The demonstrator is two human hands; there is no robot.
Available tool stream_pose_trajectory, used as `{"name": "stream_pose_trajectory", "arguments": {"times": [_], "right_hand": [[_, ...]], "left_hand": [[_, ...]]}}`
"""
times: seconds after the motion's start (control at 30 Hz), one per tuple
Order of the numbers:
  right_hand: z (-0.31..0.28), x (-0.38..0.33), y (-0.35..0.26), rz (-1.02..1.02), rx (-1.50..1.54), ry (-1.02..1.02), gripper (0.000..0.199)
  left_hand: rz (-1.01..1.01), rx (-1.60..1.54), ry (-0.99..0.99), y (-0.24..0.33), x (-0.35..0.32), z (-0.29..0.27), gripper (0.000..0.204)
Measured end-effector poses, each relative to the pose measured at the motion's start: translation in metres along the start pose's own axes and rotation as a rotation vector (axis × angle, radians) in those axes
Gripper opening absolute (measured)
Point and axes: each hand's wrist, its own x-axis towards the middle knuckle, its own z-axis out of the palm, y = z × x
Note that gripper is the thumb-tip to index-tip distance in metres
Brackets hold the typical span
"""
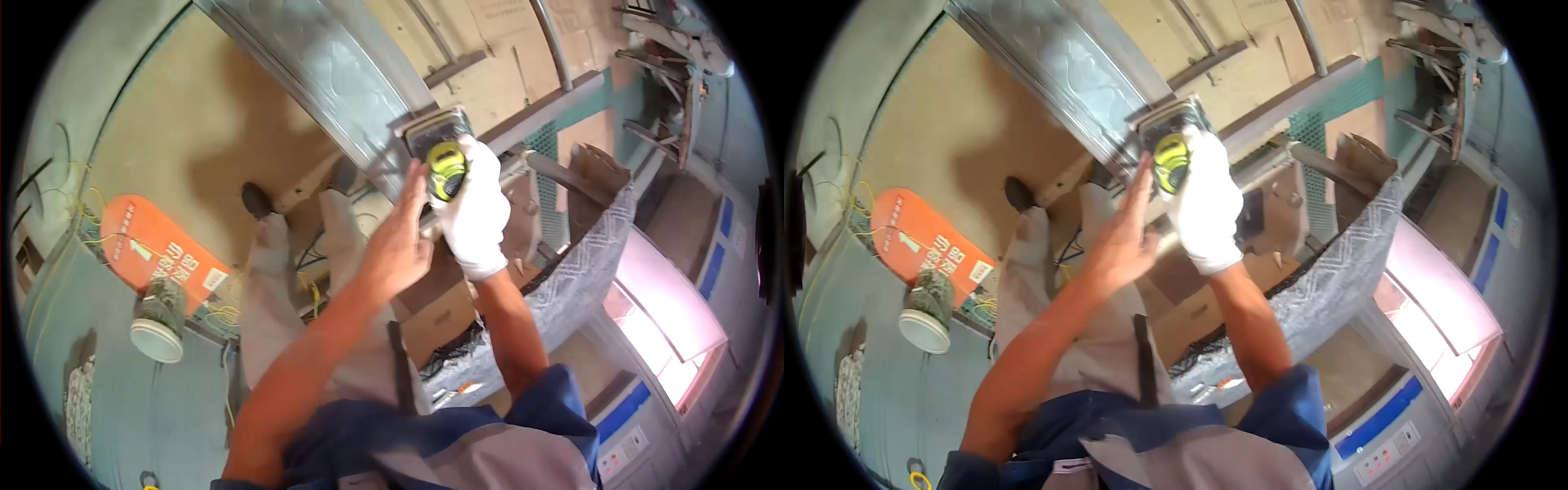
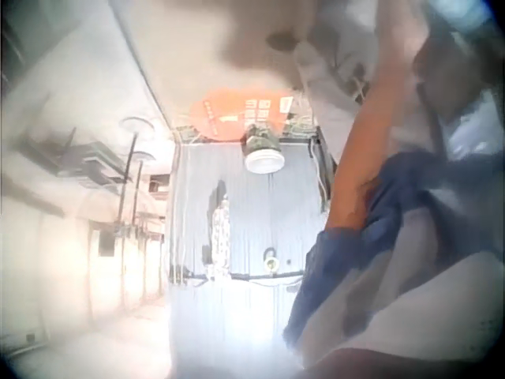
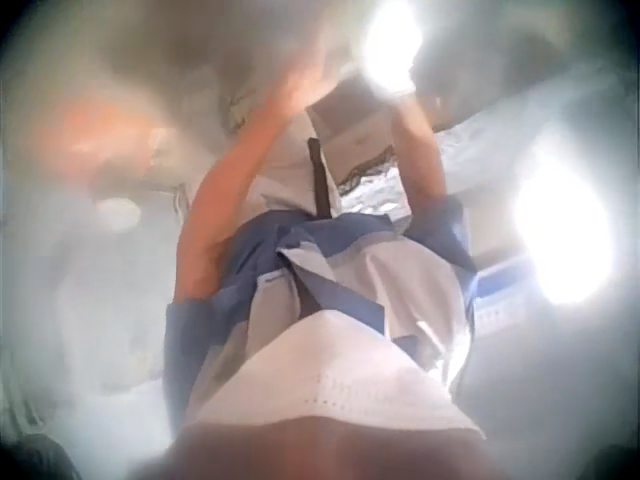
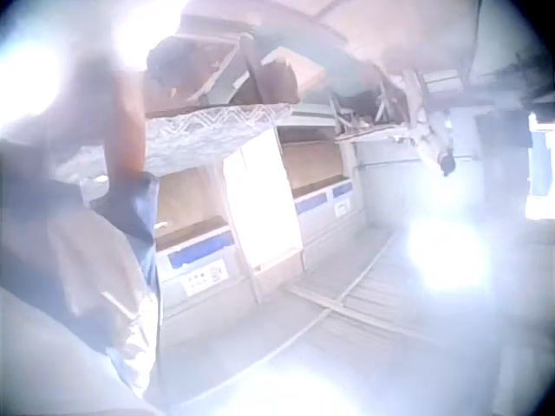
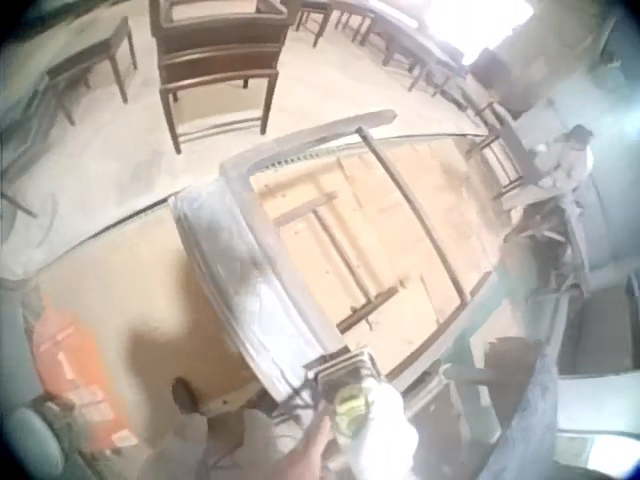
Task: The person uses a power sander to smooth the wooden surfaces of a chair frame, moving the tool along the legs, rails, and back.
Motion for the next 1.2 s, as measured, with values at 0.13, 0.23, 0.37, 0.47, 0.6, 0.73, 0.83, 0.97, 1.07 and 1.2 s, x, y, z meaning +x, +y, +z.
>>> {"name": "stream_pose_trajectory", "arguments": {"times": [0.13,0.23,0.37,0.47,0.6,0.73,0.83,0.97,1.07,1.2], "right_hand": [[0.027,-0.013,0.0,-0.048,-0.017,0.048,0.074],[0.037,-0.021,-0.018,-0.028,-0.001,0.048,0.072],[0.046,-0.022,-0.02,-0.067,-0.103,0.092,0.073],[0.044,-0.009,-0.02,0.027,-0.09,0.168,0.063],[0.043,-0.036,-0.017,-0.072,-0.102,0.112,0.062],[0.042,-0.031,-0.017,0.025,-0.085,0.09,0.059],[0.039,-0.024,-0.02,0.012,-0.027,0.147,0.064],[0.05,-0.035,-0.019,-0.078,-0.097,0.126,0.067],[0.046,-0.003,-0.031,-0.015,-0.14,0.071,0.069],[0.042,-0.002,-0.037,-0.032,-0.063,0.071,0.057]], "left_hand": [[-0.297,-0.047,-0.143,-0.042,-0.067,-0.035,0.064],[-0.551,0.173,-0.209,-0.111,-0.141,-0.09,0.05],[-0.534,0.425,-0.15,-0.223,-0.267,-0.189,0.04],[-0.793,0.625,-0.109,-0.256,-0.336,-0.254,0.036],[-0.793,0.668,-0.12,-0.296,-0.398,-0.295,0.035],[-0.804,0.605,-0.135,-0.263,-0.362,-0.287,0.033],[-0.764,0.416,-0.062,-0.244,-0.321,-0.254,0.033],[-0.6,0.292,-0.071,-0.225,-0.292,-0.212,0.035],[-0.626,0.292,-0.113,-0.203,-0.272,-0.194,0.034],[-0.619,0.253,-0.074,-0.204,-0.282,-0.196,0.034]]}}
